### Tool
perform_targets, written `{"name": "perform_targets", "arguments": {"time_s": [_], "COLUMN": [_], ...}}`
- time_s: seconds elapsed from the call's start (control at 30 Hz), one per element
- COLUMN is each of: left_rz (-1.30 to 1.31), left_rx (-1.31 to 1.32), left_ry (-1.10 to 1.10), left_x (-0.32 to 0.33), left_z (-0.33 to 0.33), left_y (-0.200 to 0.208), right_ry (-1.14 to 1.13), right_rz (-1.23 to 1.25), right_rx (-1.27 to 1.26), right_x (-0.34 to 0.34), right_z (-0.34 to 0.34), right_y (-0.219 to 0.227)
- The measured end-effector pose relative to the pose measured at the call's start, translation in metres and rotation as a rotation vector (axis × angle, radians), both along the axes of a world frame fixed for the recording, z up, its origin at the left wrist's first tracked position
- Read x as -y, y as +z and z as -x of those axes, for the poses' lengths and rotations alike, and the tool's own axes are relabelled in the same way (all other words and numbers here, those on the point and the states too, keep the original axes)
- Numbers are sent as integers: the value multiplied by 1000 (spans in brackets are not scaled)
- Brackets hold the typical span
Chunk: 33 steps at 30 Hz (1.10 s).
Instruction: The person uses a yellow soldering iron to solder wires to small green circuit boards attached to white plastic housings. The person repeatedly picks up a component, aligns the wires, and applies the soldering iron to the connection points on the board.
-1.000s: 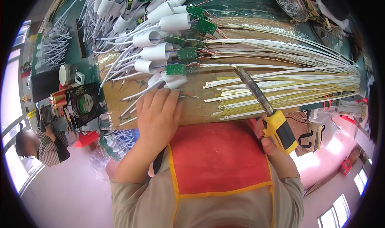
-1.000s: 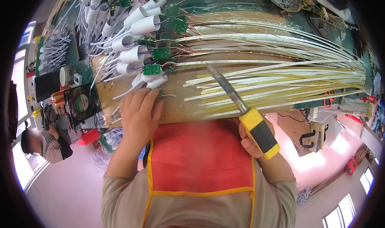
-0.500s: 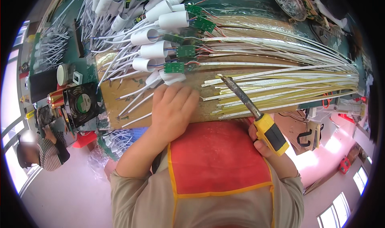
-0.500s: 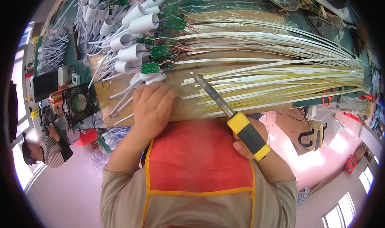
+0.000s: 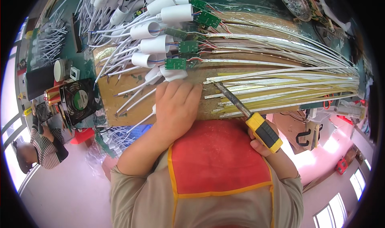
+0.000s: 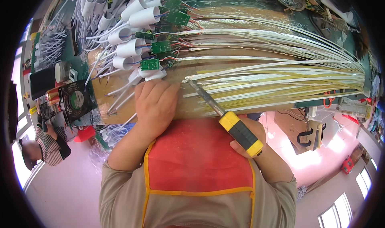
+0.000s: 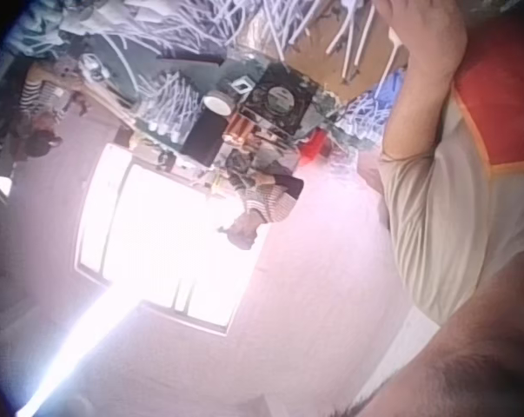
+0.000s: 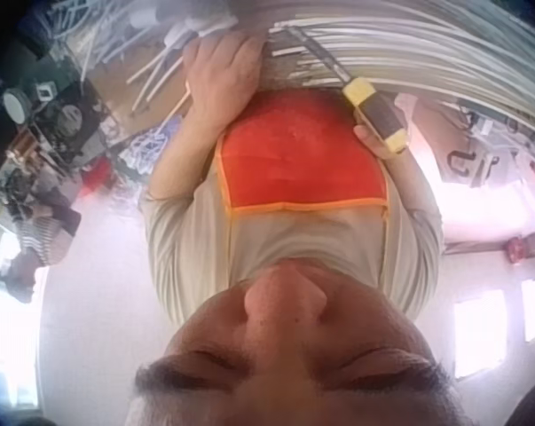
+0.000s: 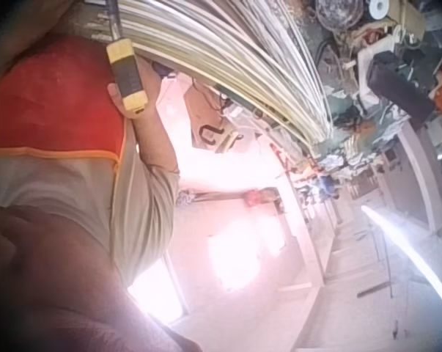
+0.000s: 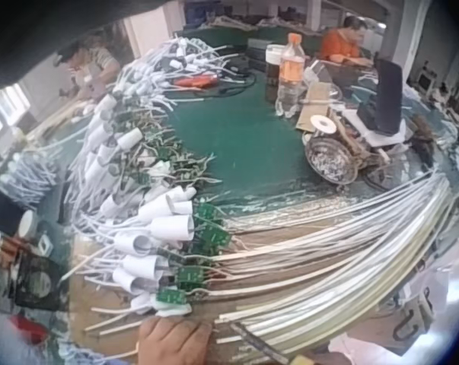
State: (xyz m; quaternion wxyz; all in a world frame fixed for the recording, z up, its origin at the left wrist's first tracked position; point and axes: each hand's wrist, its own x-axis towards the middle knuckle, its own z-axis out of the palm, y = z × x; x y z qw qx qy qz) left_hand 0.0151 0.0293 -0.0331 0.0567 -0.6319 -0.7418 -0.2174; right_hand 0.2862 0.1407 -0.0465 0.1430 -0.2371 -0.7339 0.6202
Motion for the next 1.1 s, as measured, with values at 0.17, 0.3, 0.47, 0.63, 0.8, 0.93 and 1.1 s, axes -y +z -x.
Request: {"name": "perform_targets", "arguments": {"time_s": [0.17, 0.3, 0.47, 0.63, 0.8, 0.93, 1.1], "left_rz": [9, 60, 96, 90, 103, 118, 117], "left_rx": [-14, -19, -10, -1, 8, 13, 8], "left_ry": [6, 6, -2, -2, -14, -36, -39], "left_x": [-1, -2, -3, -2, -2, -2, -1], "left_z": [-1, -2, -1, -1, -1, 0, 1], "left_y": [-1, 2, 5, 3, 4, 3, 4], "right_ry": [77, 79, 46, 35, 78, 104, 102], "right_rz": [-78, -91, 4, 92, 44, 23, 8], "right_rx": [-15, -35, -21, -17, -10, 51, 0], "right_x": [-5, -6, -3, -2, -4, -6, -7], "right_z": [-2, 1, 5, 2, -2, -8, -4], "right_y": [-4, -3, -1, -5, -10, -12, -10]}}
